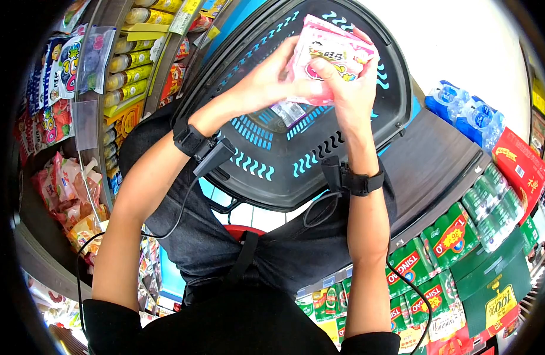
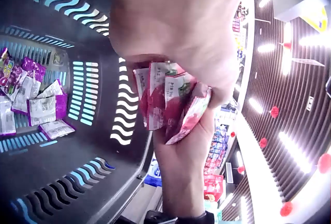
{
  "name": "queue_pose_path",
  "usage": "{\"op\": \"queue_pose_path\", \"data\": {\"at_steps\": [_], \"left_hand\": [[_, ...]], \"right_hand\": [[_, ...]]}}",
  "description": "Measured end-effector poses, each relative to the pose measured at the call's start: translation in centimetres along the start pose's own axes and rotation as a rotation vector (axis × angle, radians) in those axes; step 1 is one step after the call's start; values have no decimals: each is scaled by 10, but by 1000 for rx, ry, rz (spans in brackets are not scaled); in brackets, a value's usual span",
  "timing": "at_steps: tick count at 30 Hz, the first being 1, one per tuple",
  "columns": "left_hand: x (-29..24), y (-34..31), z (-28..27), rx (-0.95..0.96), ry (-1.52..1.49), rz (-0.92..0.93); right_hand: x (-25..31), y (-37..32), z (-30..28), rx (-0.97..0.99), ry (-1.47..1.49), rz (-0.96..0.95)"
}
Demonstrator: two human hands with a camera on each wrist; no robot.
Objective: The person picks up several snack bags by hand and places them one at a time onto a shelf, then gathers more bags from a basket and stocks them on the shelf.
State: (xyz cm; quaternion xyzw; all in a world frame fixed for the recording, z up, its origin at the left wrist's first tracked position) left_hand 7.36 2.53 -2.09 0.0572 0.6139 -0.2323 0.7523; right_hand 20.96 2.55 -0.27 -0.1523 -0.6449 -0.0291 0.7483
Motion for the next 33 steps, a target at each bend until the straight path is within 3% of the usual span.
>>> {"op": "queue_pose_path", "data": {"at_steps": [5, 7, 10, 11, 12, 16, 17, 20, 23, 25, 28, 29, 33], "left_hand": [[9, -3, -3, -40, 283, -49], [6, -4, -3, -91, 283, 6], [14, -6, -7, -98, 223, -51], [16, -5, -8, -139, 269, 63], [8, -7, -10, -132, 247, 16], [10, -6, -15, -225, 254, 15], [4, -8, -16, -215, 270, -66], [-5, -12, -16, -249, 215, 74], [-11, -15, -23, -278, 219, 26], [-18, -21, -27, -337, 256, 137], [-29, -33, -27, -320, 209, 155], [-36, -40, -27, -274, 203, 72], [-65, -67, -27, -342, 299, 278]], "right_hand": [[-18, -2, -5, 5, -9, 154], [-28, -2, -3, 44, 6, 162], [-39, -2, -9, 104, -55, 165], [-45, -3, -11, 116, -69, 231], [-52, -3, -16, 117, -119, 286], [-75, -2, -29, 78, 70, 356], [-69, -4, -26, 73, 75, 339], [-62, -7, -19, 16, -3, 289], [-48, -5, -5, 137, -65, 138], [-47, -7, 2, 168, -115, 149], [-34, -14, 14, 193, -107, 129], [-24, -18, 20, 180, -125, 119], [17, -49, 49, 201, -85, -58]]}}
Point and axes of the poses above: each hand's wrist, its own y-axis towards the middle knuckle, its own z-axis out of the palm, x = y × z, the point moved 7 cm from there along y, towards the middle knuckle, and after that the axes turned 8 degrees about -x, right-handed, at the moved point
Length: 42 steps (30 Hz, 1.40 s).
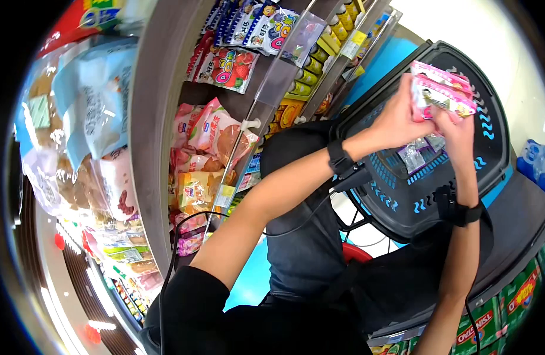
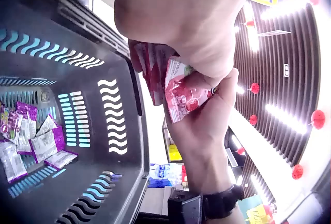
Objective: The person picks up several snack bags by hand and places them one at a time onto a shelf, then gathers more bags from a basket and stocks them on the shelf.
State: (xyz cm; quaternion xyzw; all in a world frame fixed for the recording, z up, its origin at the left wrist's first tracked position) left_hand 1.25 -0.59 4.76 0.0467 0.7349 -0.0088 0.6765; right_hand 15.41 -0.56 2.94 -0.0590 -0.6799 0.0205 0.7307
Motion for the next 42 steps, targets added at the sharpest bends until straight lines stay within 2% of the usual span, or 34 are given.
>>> {"op": "queue_pose_path", "data": {"at_steps": [3, 4, 6, 8, 10, 12, 14, 15, 16, 18, 19, 22, 24, 25, 26, 29, 30, 31, 32, 33, 36, 37, 40, 42], "left_hand": [[-36, -15, -28, -120, 62, 76], [-41, -22, -38, -116, 70, 9], [-62, -38, -65, -239, 13, 81], [-81, -57, -95, -377, -55, 152], [-102, -75, -131, -517, 220, 340], [-115, -88, -163, -636, 348, 351], [-134, -92, -188, -698, 428, 460], [-143, -91, -198, -718, 361, 405], [-150, -93, -208, -772, 408, 422], [-147, -88, -229, -818, 466, 413], [-141, -89, -236, -819, 474, 308], [-139, -90, -244, -867, 692, 453], [-125, -90, -249, -871, 812, 408], [-113, -89, -255, -851, 800, 338], [-100, -84, -260, -830, 785, 276], [-88, -83, -265, -886, 874, 311], [-87, -83, -268, -881, 842, 224], [-83, -80, -273, -861, 777, 258], [-79, -76, -278, -821, 693, 170], [-85, -77, -278, -808, 748, 220], [-113, -95, -264, -942, 733, 178], [-122, -101, -260, -1014, 697, 129], [-123, -92, -262, -881, 731, 162], [-126, -92, -262, -890, 661, 188]], "right_hand": [[18, -19, 26, 33, 15, 49], [20, -21, 34, 62, 59, 22], [59, -41, 75, 107, 157, 67], [82, -51, 112, 173, 178, -41], [95, -59, 149, 298, 215, -110], [108, -61, 177, 321, 150, -218], [135, -61, 205, 390, 73, -353], [145, -60, 215, 371, 65, -407], [154, -58, 227, 409, 63, -436], [152, -46, 245, 366, -59, -483], [148, -41, 254, 383, -109, -482], [140, -27, 274, 380, -284, -510], [135, -26, 278, 324, -441, -542], [132, -26, 280, 374, -412, -501], [125, -25, 279, 293, -487, -565], [112, -22, 281, 267, -417, -523], [107, -22, 284, 269, -385, -489], [105, -24, 285, 254, -356, -487], [104, -26, 287, 238, -323, -486], [104, -25, 290, 205, -359, -498], [98, -29, 288, 57, -356, -374], [101, -32, 287, 25, -351, -427], [96, -36, 290, -11, -354, -424], [94, -43, 290, -26, -347, -417]]}}
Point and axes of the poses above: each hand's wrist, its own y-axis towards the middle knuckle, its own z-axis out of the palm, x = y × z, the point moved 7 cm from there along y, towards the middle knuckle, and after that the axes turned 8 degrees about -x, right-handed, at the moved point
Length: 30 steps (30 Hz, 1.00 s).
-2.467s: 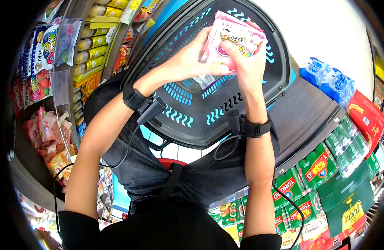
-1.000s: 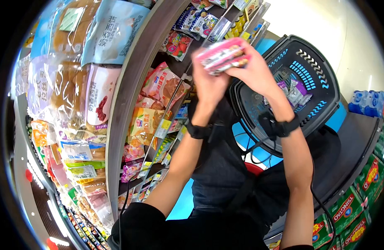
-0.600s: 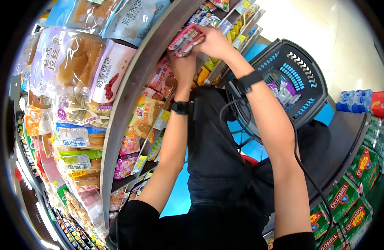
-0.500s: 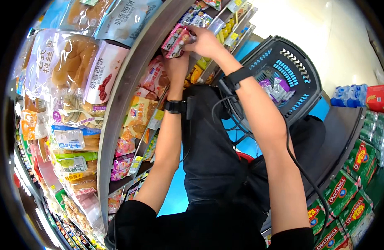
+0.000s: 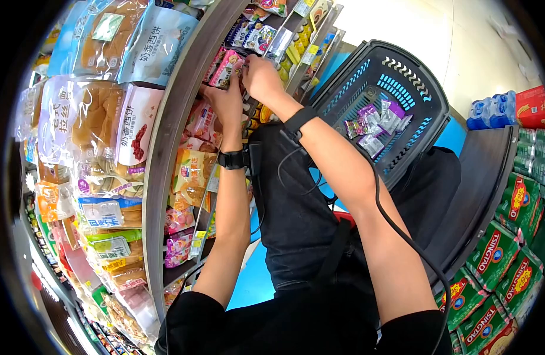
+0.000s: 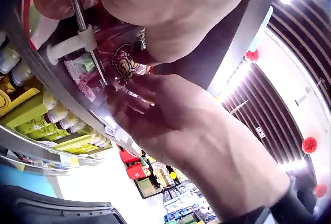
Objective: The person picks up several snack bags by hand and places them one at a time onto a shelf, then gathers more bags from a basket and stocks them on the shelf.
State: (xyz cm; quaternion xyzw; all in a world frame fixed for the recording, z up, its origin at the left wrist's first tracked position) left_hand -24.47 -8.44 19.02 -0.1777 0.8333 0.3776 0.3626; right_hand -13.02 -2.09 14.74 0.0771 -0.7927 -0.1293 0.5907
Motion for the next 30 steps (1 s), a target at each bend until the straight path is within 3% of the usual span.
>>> {"op": "queue_pose_path", "data": {"at_steps": [5, 8, 12, 13, 18, 19, 23, 27, 30], "left_hand": [[9, -5, 6, 53, -35, -100], [14, -11, -3, -61, 338, 32], [23, -22, 2, 86, -62, -160], [20, -21, 2, 28, 27, -16], [21, -25, 6, 71, -22, -117], [25, -26, 7, 68, -37, -116], [34, -27, 17, 107, -109, -92], [14, -30, 2, 165, 193, 12], [2, -35, -10, 152, 438, 372]], "right_hand": [[-1, -5, -3, 18, -48, -55], [1, -9, -10, -24, -69, -130], [8, -28, -28, -47, -18, -175], [9, -32, -32, -56, -11, -176], [-7, -45, -54, -80, 64, -98], [-17, -48, -57, -14, 57, 10], [-49, -54, -67, -9, 11, -12], [-82, -62, -83, 51, -42, 80], [-111, -75, -101, 80, -23, 155]]}}
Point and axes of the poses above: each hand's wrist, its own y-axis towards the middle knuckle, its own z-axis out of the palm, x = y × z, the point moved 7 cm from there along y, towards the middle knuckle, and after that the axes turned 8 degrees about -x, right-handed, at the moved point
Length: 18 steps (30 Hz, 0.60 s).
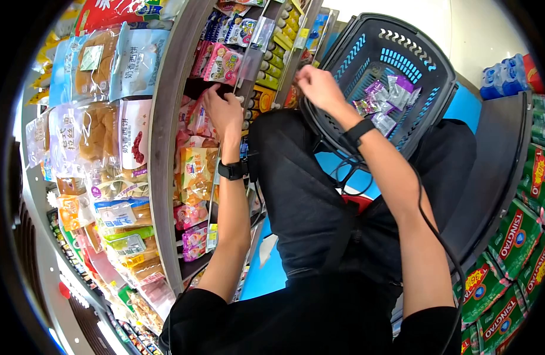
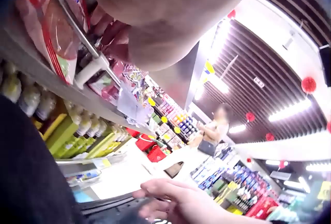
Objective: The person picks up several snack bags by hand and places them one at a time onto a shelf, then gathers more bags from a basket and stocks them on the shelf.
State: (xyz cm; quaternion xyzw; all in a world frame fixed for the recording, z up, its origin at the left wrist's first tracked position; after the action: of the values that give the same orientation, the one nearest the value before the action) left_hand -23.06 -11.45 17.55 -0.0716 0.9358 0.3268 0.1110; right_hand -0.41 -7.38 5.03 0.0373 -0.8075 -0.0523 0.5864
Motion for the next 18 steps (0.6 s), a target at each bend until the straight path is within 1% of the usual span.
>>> {"op": "queue_pose_path", "data": {"at_steps": [1, 3, 4, 5, 8, 11, 14, 15, 16, 18], "left_hand": [[5, -2, 2, 42, 59, 11], [9, -4, 2, 112, 198, 128], [10, -5, 2, 146, 265, 184], [15, -4, 2, 167, 329, 165], [21, -7, -1, 182, 445, 271], [30, -12, -2, 248, 514, 284], [35, -15, -8, 276, 557, 257], [39, -14, -6, 339, 596, 231], [43, -14, -4, 346, 593, 251], [29, -6, -7, 355, 582, 292]], "right_hand": [[-11, -3, -5, 15, -10, 20], [-28, -10, -14, 55, -6, 66], [-39, -14, -17, 89, 10, 169], [-45, -18, -18, 110, -10, 168], [-64, -31, -24, 161, 16, 226], [-78, -42, -29, 206, 119, 332], [-86, -49, -41, 178, 150, 357], [-89, -51, -44, 190, 140, 366], [-90, -51, -48, 188, 150, 362], [-89, -51, -58, 179, 168, 351]]}}
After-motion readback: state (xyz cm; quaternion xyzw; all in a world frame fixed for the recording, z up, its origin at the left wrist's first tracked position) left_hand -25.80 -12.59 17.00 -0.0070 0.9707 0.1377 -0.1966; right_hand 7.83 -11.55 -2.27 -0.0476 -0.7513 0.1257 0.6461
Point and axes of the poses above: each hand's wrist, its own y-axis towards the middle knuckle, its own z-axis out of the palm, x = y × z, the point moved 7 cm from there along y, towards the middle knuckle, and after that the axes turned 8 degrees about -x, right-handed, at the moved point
